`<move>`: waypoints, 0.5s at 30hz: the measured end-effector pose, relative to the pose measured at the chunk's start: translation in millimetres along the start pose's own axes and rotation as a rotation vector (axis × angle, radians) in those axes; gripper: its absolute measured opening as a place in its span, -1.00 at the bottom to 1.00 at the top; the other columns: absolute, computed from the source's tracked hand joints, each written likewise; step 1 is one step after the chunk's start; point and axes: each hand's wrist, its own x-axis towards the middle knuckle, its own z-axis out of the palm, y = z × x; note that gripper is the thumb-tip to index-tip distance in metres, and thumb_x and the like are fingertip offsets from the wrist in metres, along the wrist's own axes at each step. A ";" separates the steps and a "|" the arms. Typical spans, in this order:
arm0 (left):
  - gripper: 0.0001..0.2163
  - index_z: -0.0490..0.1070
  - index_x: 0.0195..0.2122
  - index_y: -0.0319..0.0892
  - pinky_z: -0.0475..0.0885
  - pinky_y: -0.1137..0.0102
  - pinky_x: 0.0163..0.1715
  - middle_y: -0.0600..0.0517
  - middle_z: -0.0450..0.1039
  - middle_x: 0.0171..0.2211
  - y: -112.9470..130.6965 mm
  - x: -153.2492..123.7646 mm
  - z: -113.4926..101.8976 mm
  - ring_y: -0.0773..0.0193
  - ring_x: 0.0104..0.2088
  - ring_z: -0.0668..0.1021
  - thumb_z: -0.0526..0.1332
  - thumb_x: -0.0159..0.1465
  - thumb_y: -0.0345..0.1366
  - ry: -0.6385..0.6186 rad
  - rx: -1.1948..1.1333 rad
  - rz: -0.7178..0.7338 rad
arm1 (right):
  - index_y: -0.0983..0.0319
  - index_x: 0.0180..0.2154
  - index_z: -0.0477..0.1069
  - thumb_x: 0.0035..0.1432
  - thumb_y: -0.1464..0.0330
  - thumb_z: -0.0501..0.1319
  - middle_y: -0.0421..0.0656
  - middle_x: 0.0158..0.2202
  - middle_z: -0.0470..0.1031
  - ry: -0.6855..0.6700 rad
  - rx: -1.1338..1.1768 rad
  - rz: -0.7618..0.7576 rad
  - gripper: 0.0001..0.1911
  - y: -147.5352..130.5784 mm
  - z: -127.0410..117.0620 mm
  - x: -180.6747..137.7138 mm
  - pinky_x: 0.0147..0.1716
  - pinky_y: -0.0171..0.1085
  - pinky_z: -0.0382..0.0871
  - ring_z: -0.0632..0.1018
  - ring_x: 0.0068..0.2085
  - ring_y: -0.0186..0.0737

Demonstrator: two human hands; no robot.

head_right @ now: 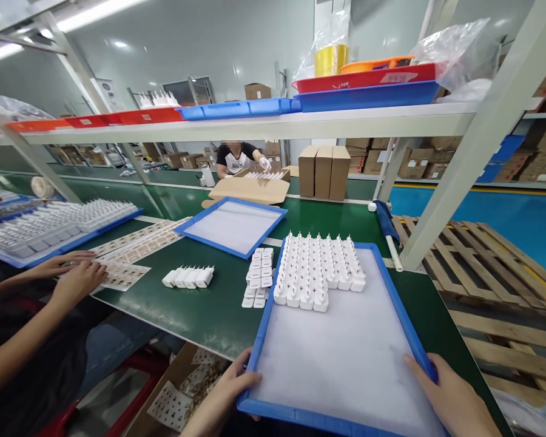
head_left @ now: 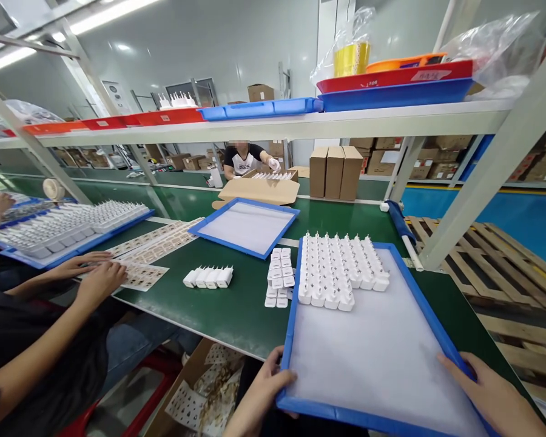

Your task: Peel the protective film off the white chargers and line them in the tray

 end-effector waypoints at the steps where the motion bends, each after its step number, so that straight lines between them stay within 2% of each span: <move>1: -0.44 0.40 0.16 -0.16 0.60 0.30 -0.35 -0.06 0.62 -0.14 11.5 0.6 0.6 0.17 -0.37 0.64 0.38 0.12 -0.15 -0.028 -0.026 0.005 | 0.21 -0.19 0.54 -0.15 -0.29 0.21 0.25 -0.13 0.69 -0.024 -0.003 -0.002 -0.24 -8.4 0.0 8.3 0.03 0.26 0.55 0.67 -0.04 0.51; 4: -0.41 0.46 0.14 -0.19 0.58 0.28 0.01 -0.12 0.65 0.02 39.1 2.4 8.9 0.04 -0.02 0.68 0.47 0.05 -0.26 -0.109 -0.081 0.011 | 0.16 -0.36 0.50 -0.16 -0.31 0.20 0.22 -0.22 0.69 -0.122 0.161 -0.004 -0.32 -23.1 -0.7 28.5 0.10 0.23 0.52 0.66 0.00 0.51; 6: -0.40 0.47 0.13 -0.22 0.56 0.24 0.08 -0.13 0.67 0.01 49.3 6.1 19.0 -0.01 0.04 0.67 0.47 0.00 -0.36 -0.134 -0.184 -0.017 | 0.12 -0.45 0.49 -0.11 -0.31 0.17 0.17 -0.24 0.71 -0.194 0.307 -0.007 -0.37 -26.2 -1.1 36.1 0.11 0.09 0.55 0.67 0.04 0.42; 8: -0.48 0.50 0.07 -0.29 0.58 0.22 0.03 -0.16 0.70 -0.09 53.5 12.1 30.4 -0.04 -0.04 0.70 0.43 0.04 -0.38 -0.086 -0.320 -0.085 | 0.10 -0.52 0.50 -0.14 -0.30 0.22 0.15 -0.25 0.73 -0.240 0.378 -0.008 -0.40 -29.2 -3.3 39.4 0.10 0.05 0.57 0.68 0.03 0.41; 11: -0.64 0.52 -0.06 -0.40 0.61 0.21 -0.07 -0.22 0.70 -0.25 54.6 21.3 45.2 -0.03 -0.17 0.72 0.36 0.11 -0.38 -0.012 -0.451 -0.206 | 0.09 -0.59 0.50 -0.29 -0.25 0.38 0.19 -0.24 0.73 -0.217 0.381 0.006 -0.45 -39.1 -11.7 38.5 0.13 0.12 0.54 0.66 0.04 0.53; 13: -0.61 0.51 -0.07 -0.39 0.60 0.23 -0.16 -0.19 0.69 -0.30 55.2 25.4 52.2 -0.01 -0.23 0.71 0.34 0.03 -0.45 -0.033 -0.472 -0.188 | 0.11 -0.57 0.52 -0.22 -0.28 0.33 0.21 -0.26 0.72 -0.199 0.401 0.021 -0.42 -48.0 -18.5 35.2 0.09 0.14 0.56 0.67 0.01 0.51; 15: -0.47 0.50 -0.04 -0.32 0.57 0.30 -0.28 -0.10 0.68 -0.30 55.5 28.5 57.5 0.04 -0.26 0.70 0.30 -0.12 -0.54 -0.069 -0.470 -0.105 | 0.14 -0.51 0.56 -0.09 -0.32 0.22 0.23 -0.28 0.71 -0.203 0.431 0.029 -0.35 -55.4 -22.4 31.1 0.04 0.13 0.59 0.70 -0.05 0.46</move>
